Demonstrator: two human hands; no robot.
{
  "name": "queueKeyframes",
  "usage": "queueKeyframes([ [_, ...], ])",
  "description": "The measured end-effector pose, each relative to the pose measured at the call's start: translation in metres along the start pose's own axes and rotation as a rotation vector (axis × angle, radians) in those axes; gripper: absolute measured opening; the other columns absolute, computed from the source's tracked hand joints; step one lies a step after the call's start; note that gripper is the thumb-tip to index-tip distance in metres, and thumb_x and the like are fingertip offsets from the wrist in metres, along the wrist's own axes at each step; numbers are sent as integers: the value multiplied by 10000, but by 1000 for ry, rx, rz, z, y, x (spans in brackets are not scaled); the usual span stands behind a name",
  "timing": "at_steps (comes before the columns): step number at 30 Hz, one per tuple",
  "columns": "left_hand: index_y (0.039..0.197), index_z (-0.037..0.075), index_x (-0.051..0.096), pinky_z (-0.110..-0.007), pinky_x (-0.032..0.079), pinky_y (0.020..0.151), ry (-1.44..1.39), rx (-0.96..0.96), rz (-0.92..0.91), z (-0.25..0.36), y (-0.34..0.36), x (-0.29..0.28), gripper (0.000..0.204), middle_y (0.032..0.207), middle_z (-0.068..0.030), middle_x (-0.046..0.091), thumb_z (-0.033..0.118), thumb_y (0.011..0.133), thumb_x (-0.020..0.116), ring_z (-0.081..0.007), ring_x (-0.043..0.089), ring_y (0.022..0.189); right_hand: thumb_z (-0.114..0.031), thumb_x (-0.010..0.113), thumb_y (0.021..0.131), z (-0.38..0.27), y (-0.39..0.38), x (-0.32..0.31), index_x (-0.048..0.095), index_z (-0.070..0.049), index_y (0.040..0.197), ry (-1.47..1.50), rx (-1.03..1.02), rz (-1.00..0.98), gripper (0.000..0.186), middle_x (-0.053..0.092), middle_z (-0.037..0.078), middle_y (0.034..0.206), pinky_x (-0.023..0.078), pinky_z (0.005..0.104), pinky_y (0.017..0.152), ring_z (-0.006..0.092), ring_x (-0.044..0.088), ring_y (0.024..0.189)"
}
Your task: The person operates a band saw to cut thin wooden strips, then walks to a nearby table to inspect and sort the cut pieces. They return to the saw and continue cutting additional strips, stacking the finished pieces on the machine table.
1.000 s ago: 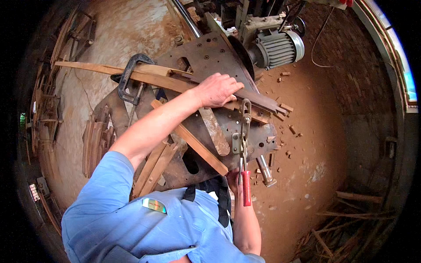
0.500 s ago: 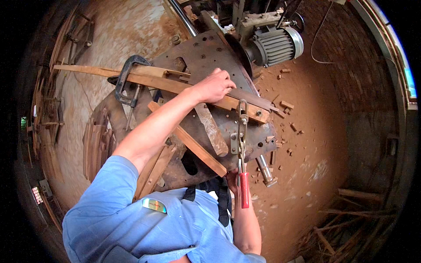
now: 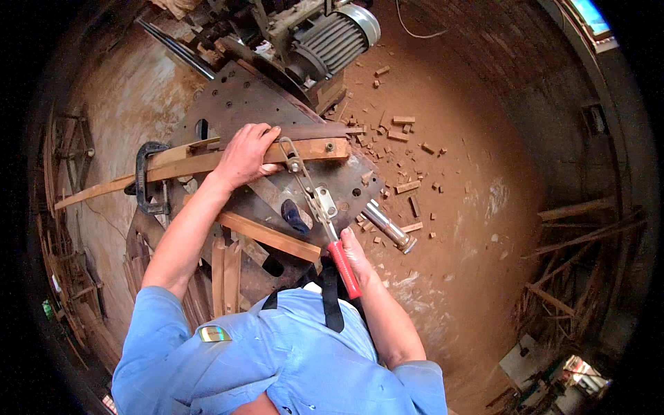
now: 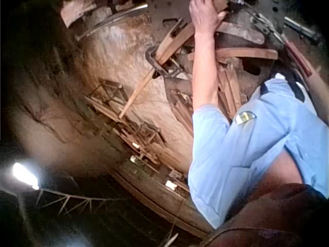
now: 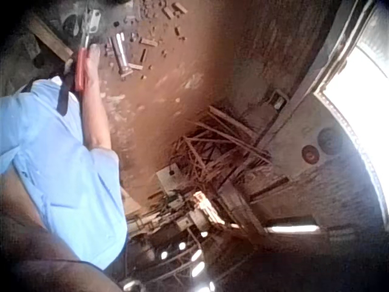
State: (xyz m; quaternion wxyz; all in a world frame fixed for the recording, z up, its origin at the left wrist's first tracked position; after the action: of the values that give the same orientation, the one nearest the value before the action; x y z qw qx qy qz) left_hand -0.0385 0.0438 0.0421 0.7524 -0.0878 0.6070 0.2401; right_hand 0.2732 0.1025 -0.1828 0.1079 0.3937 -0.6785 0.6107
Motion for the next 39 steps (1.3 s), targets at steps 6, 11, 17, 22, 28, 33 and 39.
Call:
queueKeyframes([
  [6, 1172, 57, 570, -398, 446, 898, 14, 9, 7, 1, 2, 4, 687, 1089, -115, 549, 275, 564, 805, -288, 526, 1039, -470, 408, 972, 10, 17, -14, 529, -108, 1205, -100, 0, -49, 447, 624, 52, 1068, 454, 396, 867, 230, 579, 968],
  [11, 1189, 57, 568, -403, 455, 899, 33, 23, 30, 2, 0, 4, 692, 1114, -135, 561, 224, 554, 787, -318, 535, 1047, -646, 577, 807, -2, 9, 16, 589, -50, 1018, -102, -87, 12, 632, 630, 46, 800, 494, 258, 578, 137, 592, 663],
  [17, 1186, 69, 574, -402, 447, 910, 89, 27, 27, 2, 0, 9, 679, 1123, -132, 560, 265, 570, 780, -306, 525, 1059, -606, 597, 808, -18, -4, 43, 583, -35, 1027, -68, -134, -81, 611, 640, 62, 839, 511, 271, 589, 139, 602, 672],
  [22, 1193, 75, 571, -407, 447, 916, 113, 14, 17, 2, -1, 12, 680, 1130, -136, 558, 278, 578, 778, -312, 524, 1064, -595, 572, 828, -27, -10, 49, 585, -39, 1030, -147, -117, -82, 592, 650, 70, 858, 525, 282, 601, 153, 619, 687],
  [28, 1209, 83, 566, -401, 448, 920, 177, -20, 0, 3, -3, 13, 690, 1152, -134, 557, 297, 590, 781, -311, 523, 1072, -589, 560, 841, -24, -1, 48, 590, -44, 1040, -100, -143, -115, 582, 650, 63, 854, 524, 280, 618, 154, 620, 694],
  [33, 1218, 87, 565, -399, 445, 925, 164, 4, 15, 2, -5, 17, 697, 1162, -133, 557, 301, 592, 783, -312, 517, 1084, -606, 528, 860, -20, 9, 43, 605, -48, 1043, -114, -178, -143, 592, 648, 51, 843, 518, 276, 645, 144, 613, 702],
  [39, 1210, 64, 567, -397, 436, 936, 125, -24, 26, -4, -4, 18, 688, 1164, -140, 557, 302, 602, 783, -313, 515, 1091, -646, 505, 850, -10, 28, 37, 619, -46, 1061, -95, -182, -144, 646, 641, 43, 830, 519, 274, 640, 142, 613, 699],
])
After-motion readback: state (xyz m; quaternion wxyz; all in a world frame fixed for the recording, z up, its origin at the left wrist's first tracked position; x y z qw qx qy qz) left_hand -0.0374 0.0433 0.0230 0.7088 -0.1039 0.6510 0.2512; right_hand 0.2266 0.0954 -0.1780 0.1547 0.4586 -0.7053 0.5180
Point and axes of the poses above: each hand's wrist, its own y-axis towards the middle knuckle, its own x-axis out of the palm, z = x × y, the point moved 8 cm from there along y, towards the middle knuckle
